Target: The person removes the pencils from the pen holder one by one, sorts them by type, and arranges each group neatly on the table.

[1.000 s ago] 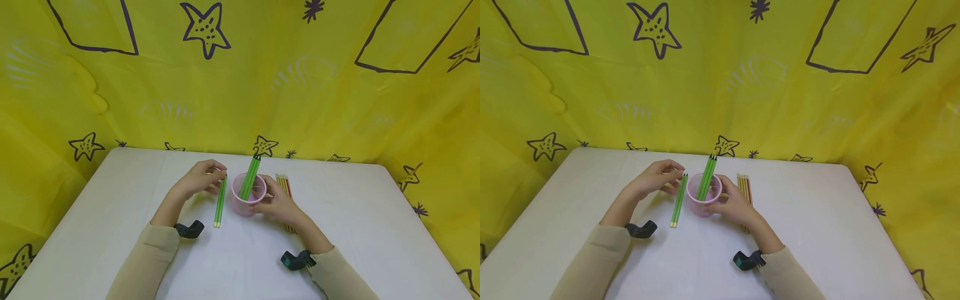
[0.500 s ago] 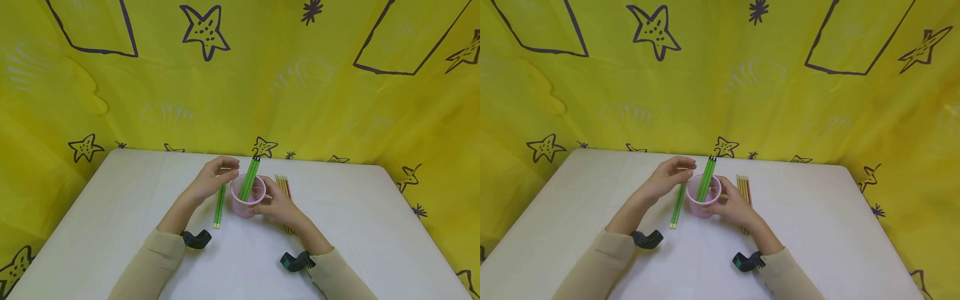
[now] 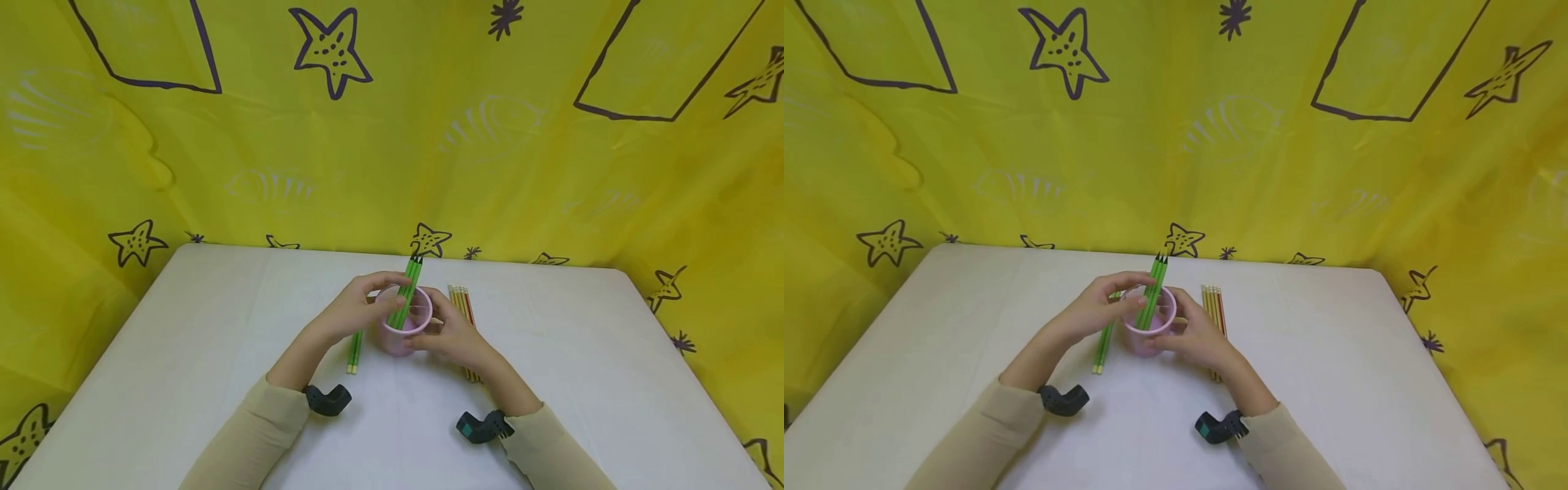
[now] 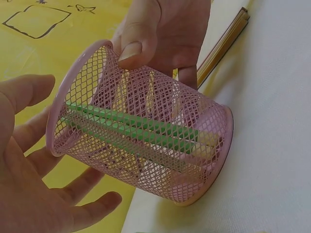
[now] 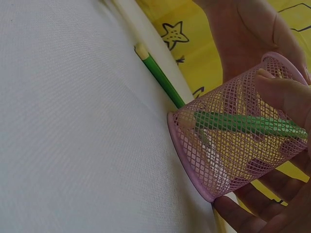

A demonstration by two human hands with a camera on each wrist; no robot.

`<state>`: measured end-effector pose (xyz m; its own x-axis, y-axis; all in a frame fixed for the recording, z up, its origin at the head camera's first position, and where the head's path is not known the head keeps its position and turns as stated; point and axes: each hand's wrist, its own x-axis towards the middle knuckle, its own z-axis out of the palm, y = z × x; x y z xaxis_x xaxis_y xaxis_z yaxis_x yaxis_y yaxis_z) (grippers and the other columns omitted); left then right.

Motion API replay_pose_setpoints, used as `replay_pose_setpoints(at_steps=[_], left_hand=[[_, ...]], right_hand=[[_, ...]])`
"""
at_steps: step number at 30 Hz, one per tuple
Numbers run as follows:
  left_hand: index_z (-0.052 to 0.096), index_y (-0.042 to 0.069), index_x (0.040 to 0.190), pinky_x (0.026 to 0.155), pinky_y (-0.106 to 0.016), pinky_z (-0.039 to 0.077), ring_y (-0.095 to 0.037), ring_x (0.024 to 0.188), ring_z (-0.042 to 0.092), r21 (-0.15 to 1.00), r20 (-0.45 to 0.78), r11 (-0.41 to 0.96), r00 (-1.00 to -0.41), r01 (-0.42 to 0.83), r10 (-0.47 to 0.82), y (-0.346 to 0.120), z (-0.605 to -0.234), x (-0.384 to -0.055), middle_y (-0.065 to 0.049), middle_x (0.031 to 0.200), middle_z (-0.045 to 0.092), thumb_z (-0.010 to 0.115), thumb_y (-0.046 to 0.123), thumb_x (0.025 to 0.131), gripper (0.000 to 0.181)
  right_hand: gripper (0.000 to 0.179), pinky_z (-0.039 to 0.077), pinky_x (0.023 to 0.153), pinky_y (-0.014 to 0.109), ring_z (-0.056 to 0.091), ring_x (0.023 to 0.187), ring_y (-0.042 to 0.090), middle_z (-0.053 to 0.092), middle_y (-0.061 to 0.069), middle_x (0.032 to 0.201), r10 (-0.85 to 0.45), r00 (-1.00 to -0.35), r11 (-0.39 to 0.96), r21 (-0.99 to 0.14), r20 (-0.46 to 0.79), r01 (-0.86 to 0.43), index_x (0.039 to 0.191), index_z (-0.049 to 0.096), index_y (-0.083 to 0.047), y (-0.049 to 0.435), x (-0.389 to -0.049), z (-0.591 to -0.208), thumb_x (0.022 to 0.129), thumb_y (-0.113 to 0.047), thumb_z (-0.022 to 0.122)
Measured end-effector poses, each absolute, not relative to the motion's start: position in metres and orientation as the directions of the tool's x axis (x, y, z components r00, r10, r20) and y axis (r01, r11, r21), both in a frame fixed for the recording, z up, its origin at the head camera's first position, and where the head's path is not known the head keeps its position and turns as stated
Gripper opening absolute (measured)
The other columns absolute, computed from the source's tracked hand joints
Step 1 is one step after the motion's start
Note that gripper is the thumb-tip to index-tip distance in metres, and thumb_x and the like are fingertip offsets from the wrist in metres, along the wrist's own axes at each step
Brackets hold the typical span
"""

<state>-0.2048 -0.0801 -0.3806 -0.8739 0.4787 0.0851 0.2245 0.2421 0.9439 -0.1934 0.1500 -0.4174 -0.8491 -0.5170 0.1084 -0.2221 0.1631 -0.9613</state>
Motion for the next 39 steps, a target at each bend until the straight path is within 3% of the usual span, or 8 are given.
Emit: replay_pose_setpoints(at_steps=[13,22,27,32,39], left_hand=[[0.062,0.014,0.133,0.106,-0.046,0.047,-0.024,0.129,0.055,0.944,0.153,0.206,-0.892,0.260,0.424,-0.086,-0.377,-0.209,-0.001,0.137,0.061,0.065,0.025,0.098,0.037],[0.058,0.008,0.131,0.100,-0.033,0.052,-0.028,0.126,0.057,0.944,0.306,0.019,-0.898,0.329,0.317,-0.086,-0.379,-0.211,-0.007,0.134,0.058,0.066,0.006,0.095,0.037],[0.057,0.005,0.127,0.089,-0.037,0.059,-0.030,0.117,0.063,0.935,0.354,-0.075,-0.904,0.346,0.240,-0.089,-0.376,-0.212,-0.012,0.130,0.058,0.065,-0.002,0.094,0.035],[0.050,0.002,0.130,0.087,-0.040,0.059,-0.028,0.112,0.066,0.925,0.377,-0.145,-0.900,0.352,0.220,-0.094,-0.370,-0.211,-0.012,0.128,0.058,0.063,-0.006,0.093,0.040],[0.044,0.011,0.136,0.086,-0.043,0.059,-0.026,0.103,0.071,0.913,0.389,-0.213,-0.898,0.347,0.203,-0.098,-0.366,-0.211,-0.017,0.127,0.057,0.064,-0.007,0.092,0.051]], right_hand=[[0.082,0.045,0.105,0.055,0.050,0.129,0.037,0.049,0.009,0.143,-0.511,-0.853,0.157,-0.965,0.104,-0.211,0.146,0.042,-0.017,0.148,-0.194,-0.415,0.077,-0.002,0.083],[0.082,0.046,0.105,0.054,0.050,0.130,0.037,0.050,0.011,0.143,-0.509,-0.856,0.159,-0.967,0.092,-0.199,0.146,0.042,-0.015,0.149,-0.193,-0.416,0.076,-0.001,0.083],[0.083,0.046,0.105,0.053,0.050,0.130,0.036,0.050,0.010,0.142,-0.507,-0.857,0.163,-0.966,0.090,-0.198,0.146,0.042,-0.016,0.149,-0.193,-0.416,0.076,-0.002,0.084],[0.082,0.047,0.105,0.053,0.051,0.129,0.036,0.050,0.009,0.141,-0.506,-0.858,0.171,-0.964,0.090,-0.202,0.145,0.042,-0.016,0.148,-0.194,-0.416,0.076,-0.003,0.084],[0.082,0.047,0.105,0.053,0.050,0.130,0.037,0.050,0.009,0.142,-0.505,-0.859,0.186,-0.961,0.083,-0.203,0.145,0.042,-0.018,0.148,-0.193,-0.417,0.076,-0.005,0.084]])
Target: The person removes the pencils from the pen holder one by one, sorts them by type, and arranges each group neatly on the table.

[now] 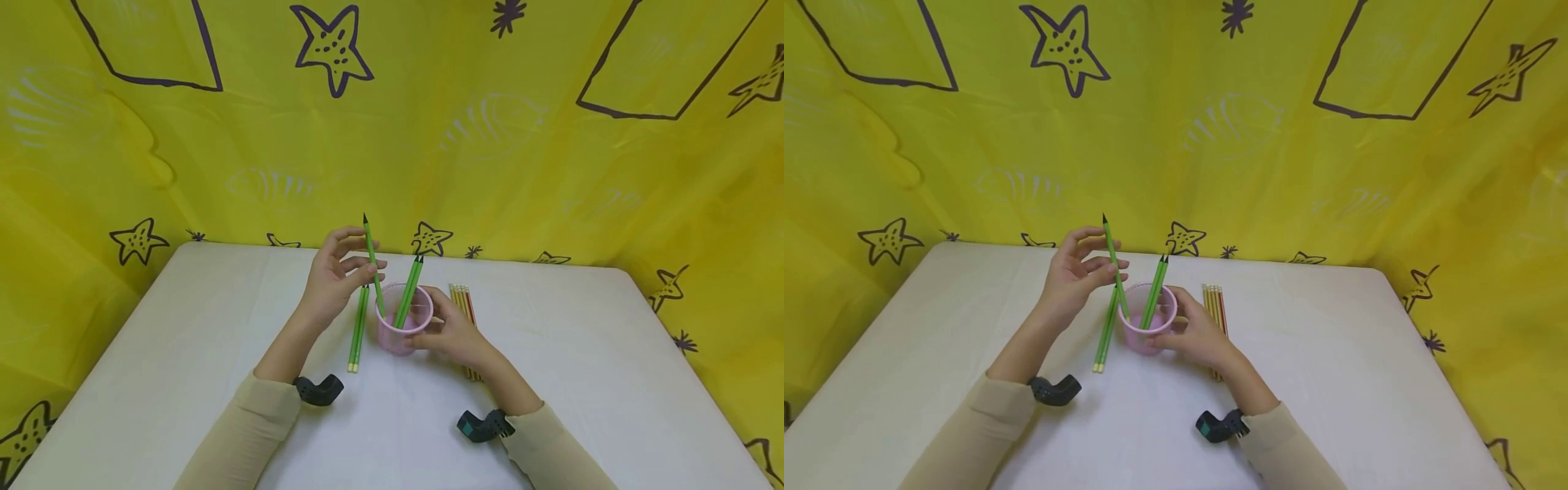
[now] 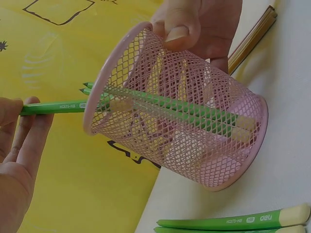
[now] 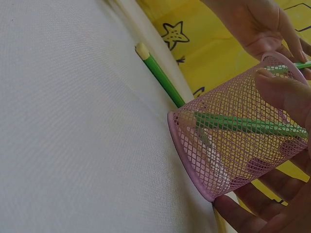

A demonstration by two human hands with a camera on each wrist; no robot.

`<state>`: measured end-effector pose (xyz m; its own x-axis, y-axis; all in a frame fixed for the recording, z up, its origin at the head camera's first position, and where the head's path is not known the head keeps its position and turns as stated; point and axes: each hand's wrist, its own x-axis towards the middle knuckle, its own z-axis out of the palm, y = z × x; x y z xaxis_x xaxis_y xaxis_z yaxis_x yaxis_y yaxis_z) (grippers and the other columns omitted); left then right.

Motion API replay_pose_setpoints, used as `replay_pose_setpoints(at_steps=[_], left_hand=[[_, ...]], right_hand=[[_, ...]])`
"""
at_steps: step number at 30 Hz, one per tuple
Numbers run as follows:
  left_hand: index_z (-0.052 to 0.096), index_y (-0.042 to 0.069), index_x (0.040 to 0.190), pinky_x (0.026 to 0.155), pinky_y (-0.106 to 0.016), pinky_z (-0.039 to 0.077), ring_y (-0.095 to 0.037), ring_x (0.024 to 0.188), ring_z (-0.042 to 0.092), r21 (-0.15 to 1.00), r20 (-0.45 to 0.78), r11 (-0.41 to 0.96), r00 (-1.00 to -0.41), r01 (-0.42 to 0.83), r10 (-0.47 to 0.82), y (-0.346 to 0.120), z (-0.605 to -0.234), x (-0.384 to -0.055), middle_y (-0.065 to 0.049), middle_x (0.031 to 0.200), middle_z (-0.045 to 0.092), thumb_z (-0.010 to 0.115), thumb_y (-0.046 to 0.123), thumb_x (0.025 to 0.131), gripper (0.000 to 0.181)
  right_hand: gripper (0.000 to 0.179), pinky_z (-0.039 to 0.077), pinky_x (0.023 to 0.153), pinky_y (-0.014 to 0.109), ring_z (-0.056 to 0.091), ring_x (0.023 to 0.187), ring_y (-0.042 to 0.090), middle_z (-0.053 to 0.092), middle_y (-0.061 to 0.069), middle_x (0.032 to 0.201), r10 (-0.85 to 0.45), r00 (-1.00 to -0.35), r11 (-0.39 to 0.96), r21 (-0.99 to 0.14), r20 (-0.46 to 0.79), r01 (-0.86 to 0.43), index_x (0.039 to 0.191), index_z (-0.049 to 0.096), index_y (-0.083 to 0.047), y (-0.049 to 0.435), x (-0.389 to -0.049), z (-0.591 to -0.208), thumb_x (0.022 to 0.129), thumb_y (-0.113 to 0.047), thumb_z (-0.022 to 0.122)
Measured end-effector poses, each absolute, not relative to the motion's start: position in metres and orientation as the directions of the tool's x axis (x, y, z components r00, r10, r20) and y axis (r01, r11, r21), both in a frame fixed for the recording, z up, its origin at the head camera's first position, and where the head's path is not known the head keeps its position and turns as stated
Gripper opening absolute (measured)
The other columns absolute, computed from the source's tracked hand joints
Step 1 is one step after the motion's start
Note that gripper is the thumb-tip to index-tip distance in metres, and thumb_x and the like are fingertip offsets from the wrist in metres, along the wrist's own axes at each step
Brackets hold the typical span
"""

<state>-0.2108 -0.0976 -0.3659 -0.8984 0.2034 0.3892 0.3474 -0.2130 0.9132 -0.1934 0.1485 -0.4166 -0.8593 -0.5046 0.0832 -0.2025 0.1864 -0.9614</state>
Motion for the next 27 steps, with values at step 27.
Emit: replay_pose_setpoints(at_steps=[27], left_hand=[[0.042,0.016,0.139,0.085,-0.044,0.060,-0.024,0.096,0.071,0.875,0.378,-0.347,-0.924,0.337,0.055,-0.118,-0.343,-0.209,-0.015,0.125,0.055,0.063,-0.013,0.090,0.060]], right_hand=[[0.082,0.045,0.106,0.054,0.049,0.131,0.036,0.050,0.008,0.143,-0.506,-0.858,0.186,-0.962,0.081,-0.201,0.145,0.043,-0.018,0.148,-0.194,-0.416,0.076,-0.004,0.085]])
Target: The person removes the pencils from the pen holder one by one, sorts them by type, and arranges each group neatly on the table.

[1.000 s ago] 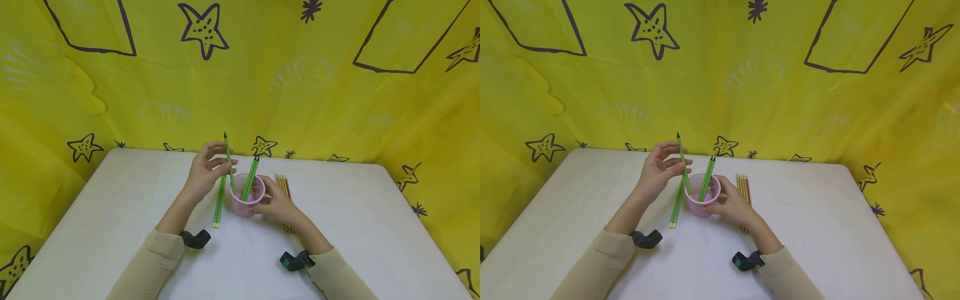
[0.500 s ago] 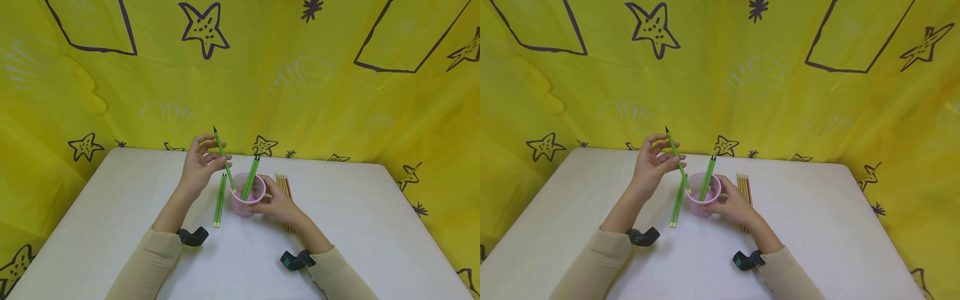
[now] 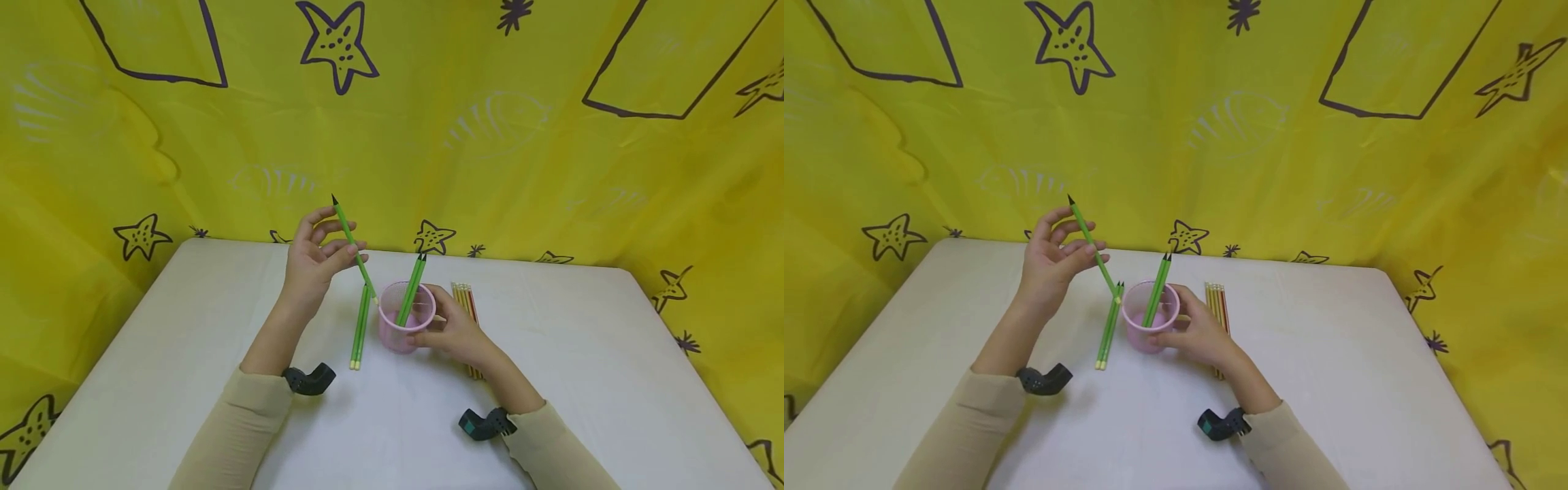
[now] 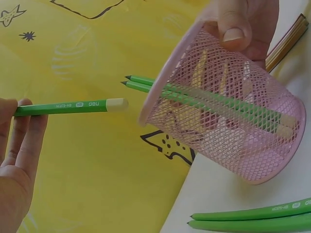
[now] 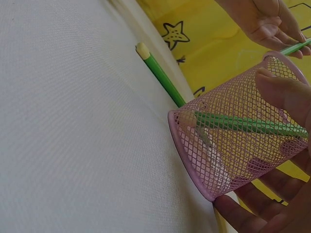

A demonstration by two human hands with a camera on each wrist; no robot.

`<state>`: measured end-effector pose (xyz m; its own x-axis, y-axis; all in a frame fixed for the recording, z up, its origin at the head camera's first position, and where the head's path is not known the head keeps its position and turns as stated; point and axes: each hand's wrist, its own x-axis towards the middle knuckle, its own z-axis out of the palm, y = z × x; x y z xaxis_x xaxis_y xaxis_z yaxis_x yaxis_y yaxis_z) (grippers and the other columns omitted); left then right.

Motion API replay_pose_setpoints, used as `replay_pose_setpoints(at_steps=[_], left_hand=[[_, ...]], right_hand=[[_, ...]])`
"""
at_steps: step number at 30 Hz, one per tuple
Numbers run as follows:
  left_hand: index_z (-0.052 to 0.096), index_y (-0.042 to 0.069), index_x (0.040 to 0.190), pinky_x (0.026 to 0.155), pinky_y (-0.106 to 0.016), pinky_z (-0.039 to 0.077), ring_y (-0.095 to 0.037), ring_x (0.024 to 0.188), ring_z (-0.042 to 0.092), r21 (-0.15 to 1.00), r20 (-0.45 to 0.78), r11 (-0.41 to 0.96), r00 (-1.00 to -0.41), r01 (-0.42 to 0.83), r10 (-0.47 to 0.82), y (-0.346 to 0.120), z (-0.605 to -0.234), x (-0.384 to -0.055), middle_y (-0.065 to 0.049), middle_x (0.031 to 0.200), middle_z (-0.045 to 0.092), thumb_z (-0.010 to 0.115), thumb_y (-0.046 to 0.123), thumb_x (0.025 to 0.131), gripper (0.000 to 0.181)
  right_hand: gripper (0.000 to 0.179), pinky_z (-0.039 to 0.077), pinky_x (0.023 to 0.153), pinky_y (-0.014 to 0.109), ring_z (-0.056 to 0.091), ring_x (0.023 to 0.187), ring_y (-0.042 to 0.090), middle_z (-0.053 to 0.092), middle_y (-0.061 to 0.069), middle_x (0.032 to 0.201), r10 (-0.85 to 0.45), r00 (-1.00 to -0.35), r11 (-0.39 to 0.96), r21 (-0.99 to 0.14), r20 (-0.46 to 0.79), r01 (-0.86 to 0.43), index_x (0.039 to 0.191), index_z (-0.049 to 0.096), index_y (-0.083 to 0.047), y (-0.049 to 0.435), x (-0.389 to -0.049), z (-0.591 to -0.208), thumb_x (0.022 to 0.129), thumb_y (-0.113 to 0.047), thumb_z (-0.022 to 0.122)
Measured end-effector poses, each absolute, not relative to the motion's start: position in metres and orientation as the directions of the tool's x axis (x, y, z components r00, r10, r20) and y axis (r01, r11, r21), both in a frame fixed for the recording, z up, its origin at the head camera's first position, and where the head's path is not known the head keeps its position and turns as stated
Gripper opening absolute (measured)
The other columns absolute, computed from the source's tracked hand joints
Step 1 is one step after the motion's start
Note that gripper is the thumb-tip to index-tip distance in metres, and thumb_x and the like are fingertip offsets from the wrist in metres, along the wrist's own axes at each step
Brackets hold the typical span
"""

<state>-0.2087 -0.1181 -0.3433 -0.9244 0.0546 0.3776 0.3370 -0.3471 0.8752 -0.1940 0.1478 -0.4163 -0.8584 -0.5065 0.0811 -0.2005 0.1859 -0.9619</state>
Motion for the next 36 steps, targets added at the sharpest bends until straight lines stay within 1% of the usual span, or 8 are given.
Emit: replay_pose_setpoints(at_steps=[5,11,14,18,22,25,29,36], left_hand=[[0.046,0.014,0.139,0.084,-0.042,0.060,-0.025,0.097,0.070,0.885,0.367,-0.325,-0.929,0.334,0.047,-0.124,-0.341,-0.209,-0.017,0.126,0.054,0.063,-0.011,0.091,0.056],[0.045,0.015,0.140,0.084,-0.040,0.060,-0.021,0.096,0.070,0.896,0.355,-0.306,-0.933,0.321,0.060,-0.132,-0.340,-0.212,-0.011,0.124,0.056,0.062,-0.009,0.092,0.056],[0.043,0.013,0.142,0.084,-0.039,0.060,-0.020,0.095,0.070,0.905,0.339,-0.294,-0.939,0.307,0.062,-0.136,-0.341,-0.213,-0.011,0.125,0.056,0.062,-0.009,0.092,0.057],[0.042,0.010,0.143,0.082,-0.037,0.061,-0.019,0.093,0.069,0.926,0.300,-0.252,-0.953,0.280,0.045,-0.140,-0.342,-0.215,-0.010,0.124,0.056,0.065,-0.007,0.092,0.058],[0.044,0.011,0.141,0.080,-0.037,0.061,-0.018,0.091,0.068,0.950,0.256,-0.191,-0.967,0.247,0.019,-0.142,-0.343,-0.216,-0.010,0.123,0.057,0.067,-0.004,0.091,0.057],[0.043,0.011,0.142,0.080,-0.037,0.061,-0.019,0.093,0.067,0.960,0.227,-0.168,-0.974,0.222,0.010,-0.143,-0.344,-0.217,-0.010,0.124,0.056,0.068,-0.003,0.091,0.058],[0.042,0.010,0.143,0.081,-0.037,0.061,-0.020,0.096,0.067,0.968,0.201,-0.155,-0.980,0.197,0.012,-0.145,-0.347,-0.218,-0.010,0.126,0.056,0.066,-0.003,0.092,0.059],[0.039,0.008,0.145,0.081,-0.037,0.061,-0.019,0.094,0.068,0.976,0.177,-0.131,-0.984,0.172,0.027,-0.150,-0.349,-0.219,-0.012,0.126,0.054,0.063,-0.003,0.093,0.058]], right_hand=[[0.082,0.046,0.106,0.053,0.049,0.130,0.036,0.050,0.008,0.142,-0.508,-0.857,0.185,-0.962,0.081,-0.200,0.145,0.043,-0.017,0.148,-0.194,-0.416,0.076,-0.003,0.085],[0.082,0.045,0.106,0.055,0.048,0.132,0.036,0.050,0.009,0.143,-0.511,-0.856,0.173,-0.965,0.082,-0.195,0.145,0.042,-0.017,0.148,-0.194,-0.416,0.076,-0.003,0.084],[0.082,0.045,0.106,0.055,0.048,0.132,0.036,0.050,0.008,0.143,-0.511,-0.856,0.173,-0.966,0.079,-0.193,0.145,0.042,-0.017,0.148,-0.194,-0.415,0.076,-0.003,0.084],[0.082,0.044,0.107,0.056,0.048,0.132,0.036,0.050,0.008,0.143,-0.507,-0.858,0.176,-0.965,0.080,-0.194,0.145,0.043,-0.018,0.148,-0.195,-0.415,0.076,-0.003,0.085],[0.082,0.043,0.108,0.057,0.048,0.132,0.036,0.051,0.008,0.142,-0.506,-0.858,0.174,-0.965,0.083,-0.196,0.144,0.043,-0.017,0.149,-0.195,-0.416,0.075,-0.003,0.085],[0.081,0.043,0.108,0.057,0.048,0.132,0.036,0.051,0.008,0.142,-0.510,-0.856,0.171,-0.966,0.084,-0.197,0.144,0.043,-0.017,0.149,-0.195,-0.416,0.076,-0.003,0.085],[0.081,0.042,0.108,0.057,0.048,0.133,0.036,0.050,0.008,0.143,-0.514,-0.853,0.169,-0.965,0.086,-0.200,0.145,0.043,-0.017,0.149,-0.195,-0.417,0.076,-0.003,0.084],[0.081,0.043,0.108,0.056,0.048,0.133,0.036,0.050,0.008,0.143,-0.516,-0.852,0.172,-0.964,0.089,-0.204,0.144,0.043,-0.017,0.148,-0.195,-0.417,0.076,-0.004,0.084]])
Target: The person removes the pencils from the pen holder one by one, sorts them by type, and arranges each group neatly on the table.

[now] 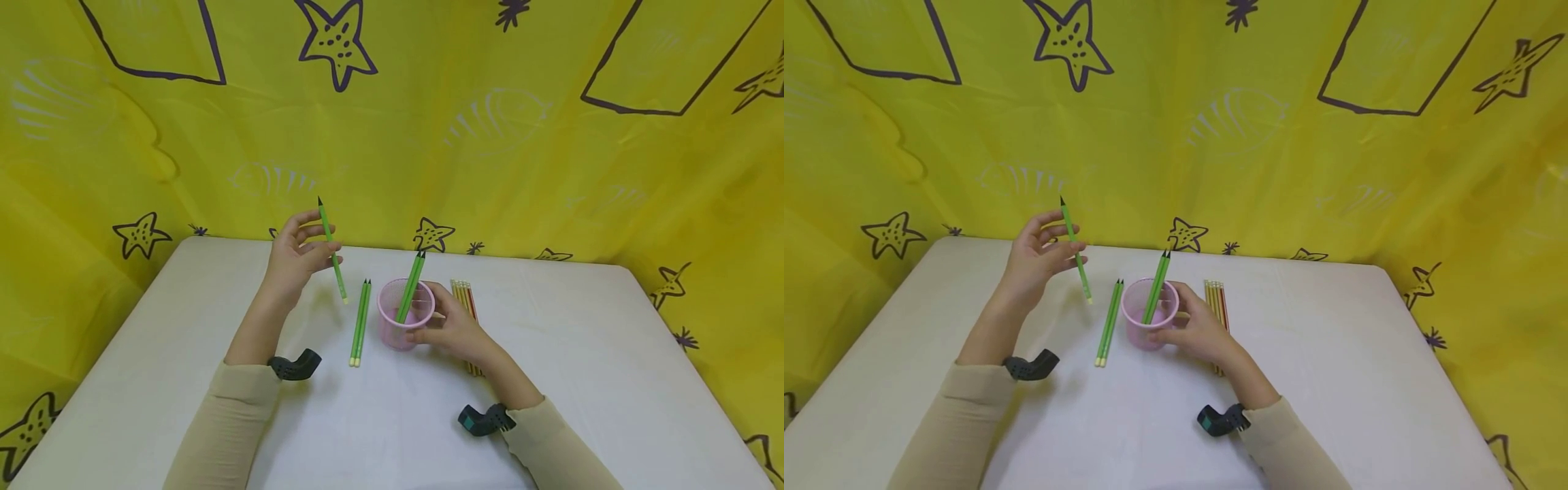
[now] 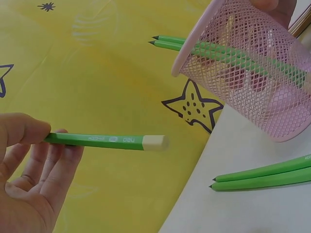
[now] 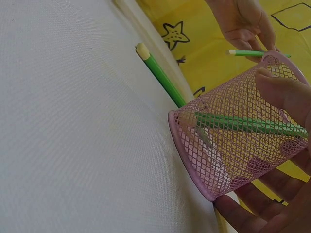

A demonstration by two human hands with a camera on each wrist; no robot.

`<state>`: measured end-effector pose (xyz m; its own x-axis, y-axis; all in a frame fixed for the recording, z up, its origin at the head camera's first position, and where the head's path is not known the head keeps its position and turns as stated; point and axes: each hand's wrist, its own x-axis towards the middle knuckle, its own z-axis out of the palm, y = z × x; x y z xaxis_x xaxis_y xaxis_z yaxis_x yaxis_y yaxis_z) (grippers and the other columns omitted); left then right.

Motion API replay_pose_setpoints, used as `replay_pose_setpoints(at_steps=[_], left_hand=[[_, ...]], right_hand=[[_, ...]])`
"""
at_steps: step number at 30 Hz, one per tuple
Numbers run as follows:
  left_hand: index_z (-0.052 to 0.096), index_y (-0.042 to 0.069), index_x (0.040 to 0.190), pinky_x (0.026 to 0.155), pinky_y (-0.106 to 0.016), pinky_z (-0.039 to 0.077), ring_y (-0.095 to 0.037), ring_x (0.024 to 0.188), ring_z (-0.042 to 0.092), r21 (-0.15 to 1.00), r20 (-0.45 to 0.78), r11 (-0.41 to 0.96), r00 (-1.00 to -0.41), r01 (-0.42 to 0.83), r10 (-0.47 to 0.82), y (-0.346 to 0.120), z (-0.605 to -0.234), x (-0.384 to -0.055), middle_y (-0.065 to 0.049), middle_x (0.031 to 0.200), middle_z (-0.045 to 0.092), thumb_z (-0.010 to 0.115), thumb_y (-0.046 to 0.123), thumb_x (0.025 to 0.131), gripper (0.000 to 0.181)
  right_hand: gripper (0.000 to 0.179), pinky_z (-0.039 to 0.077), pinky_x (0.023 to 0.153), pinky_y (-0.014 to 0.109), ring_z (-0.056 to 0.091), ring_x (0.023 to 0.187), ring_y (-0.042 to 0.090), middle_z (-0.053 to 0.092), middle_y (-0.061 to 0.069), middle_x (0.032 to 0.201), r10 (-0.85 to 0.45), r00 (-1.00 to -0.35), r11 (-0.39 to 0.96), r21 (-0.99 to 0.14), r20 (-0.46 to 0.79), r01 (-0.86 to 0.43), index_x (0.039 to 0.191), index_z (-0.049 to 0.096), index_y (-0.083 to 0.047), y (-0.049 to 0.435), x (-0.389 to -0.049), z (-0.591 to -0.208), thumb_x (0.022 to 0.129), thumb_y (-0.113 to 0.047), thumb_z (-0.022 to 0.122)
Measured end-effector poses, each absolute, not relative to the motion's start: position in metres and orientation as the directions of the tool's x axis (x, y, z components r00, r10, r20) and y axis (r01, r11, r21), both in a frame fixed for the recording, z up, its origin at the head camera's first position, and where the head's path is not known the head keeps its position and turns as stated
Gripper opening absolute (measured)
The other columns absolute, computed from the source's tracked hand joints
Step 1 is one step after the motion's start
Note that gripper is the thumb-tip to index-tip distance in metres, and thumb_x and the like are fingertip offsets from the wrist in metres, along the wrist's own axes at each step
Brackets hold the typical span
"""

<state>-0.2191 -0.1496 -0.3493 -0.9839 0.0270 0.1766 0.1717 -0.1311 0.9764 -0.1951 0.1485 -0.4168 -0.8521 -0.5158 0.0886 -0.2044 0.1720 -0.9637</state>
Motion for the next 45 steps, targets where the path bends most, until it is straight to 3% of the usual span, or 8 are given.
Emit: replay_pose_setpoints(at_steps=[9,24,32,38,45], left_hand=[[0.039,0.006,0.144,0.080,-0.037,0.061,-0.018,0.091,0.069,0.995,0.078,-0.069,-0.996,0.075,0.047,-0.152,-0.352,-0.224,-0.012,0.122,0.057,0.063,-0.004,0.092,0.058],[0.042,0.006,0.144,0.080,-0.042,0.061,-0.021,0.089,0.070,0.998,-0.033,0.064,-0.979,-0.020,0.201,-0.155,-0.358,-0.225,-0.018,0.122,0.054,0.065,-0.005,0.091,0.059],[0.042,0.005,0.144,0.080,-0.042,0.061,-0.035,0.098,0.066,0.989,-0.094,0.131,-0.965,-0.063,0.246,-0.152,-0.363,-0.225,-0.030,0.130,0.049,0.064,-0.004,0.092,0.057],[0.043,0.005,0.142,0.079,-0.042,0.061,-0.046,0.105,0.062,0.982,-0.125,0.168,-0.958,-0.084,0.257,-0.149,-0.367,-0.226,-0.023,0.123,0.051,0.065,-0.005,0.091,0.056],[0.046,0.006,0.139,0.079,-0.040,0.061,-0.040,0.101,0.064,0.956,-0.213,0.258,-0.932,-0.137,0.295,-0.148,-0.369,-0.224,-0.019,0.120,0.053,0.065,-0.003,0.091,0.052]], right_hand=[[0.081,0.042,0.108,0.056,0.047,0.134,0.036,0.050,0.008,0.143,-0.516,-0.852,0.170,-0.965,0.084,-0.198,0.144,0.043,-0.017,0.149,-0.195,-0.417,0.076,-0.004,0.084],[0.081,0.046,0.106,0.054,0.049,0.132,0.036,0.050,0.008,0.142,-0.511,-0.856,0.181,-0.964,0.076,-0.194,0.144,0.043,-0.018,0.148,-0.195,-0.417,0.077,-0.004,0.084],[0.081,0.047,0.105,0.053,0.049,0.132,0.037,0.050,0.009,0.143,-0.509,-0.858,0.178,-0.967,0.070,-0.184,0.145,0.043,-0.017,0.147,-0.194,-0.417,0.076,-0.003,0.084],[0.082,0.048,0.103,0.052,0.050,0.130,0.037,0.050,0.008,0.143,-0.508,-0.858,0.187,-0.964,0.071,-0.190,0.145,0.043,-0.018,0.148,-0.194,-0.416,0.076,-0.005,0.084],[0.081,0.048,0.104,0.051,0.049,0.131,0.035,0.050,0.008,0.143,-0.513,-0.855,0.178,-0.963,0.083,-0.201,0.145,0.042,-0.017,0.148,-0.194,-0.417,0.077,-0.005,0.084]])
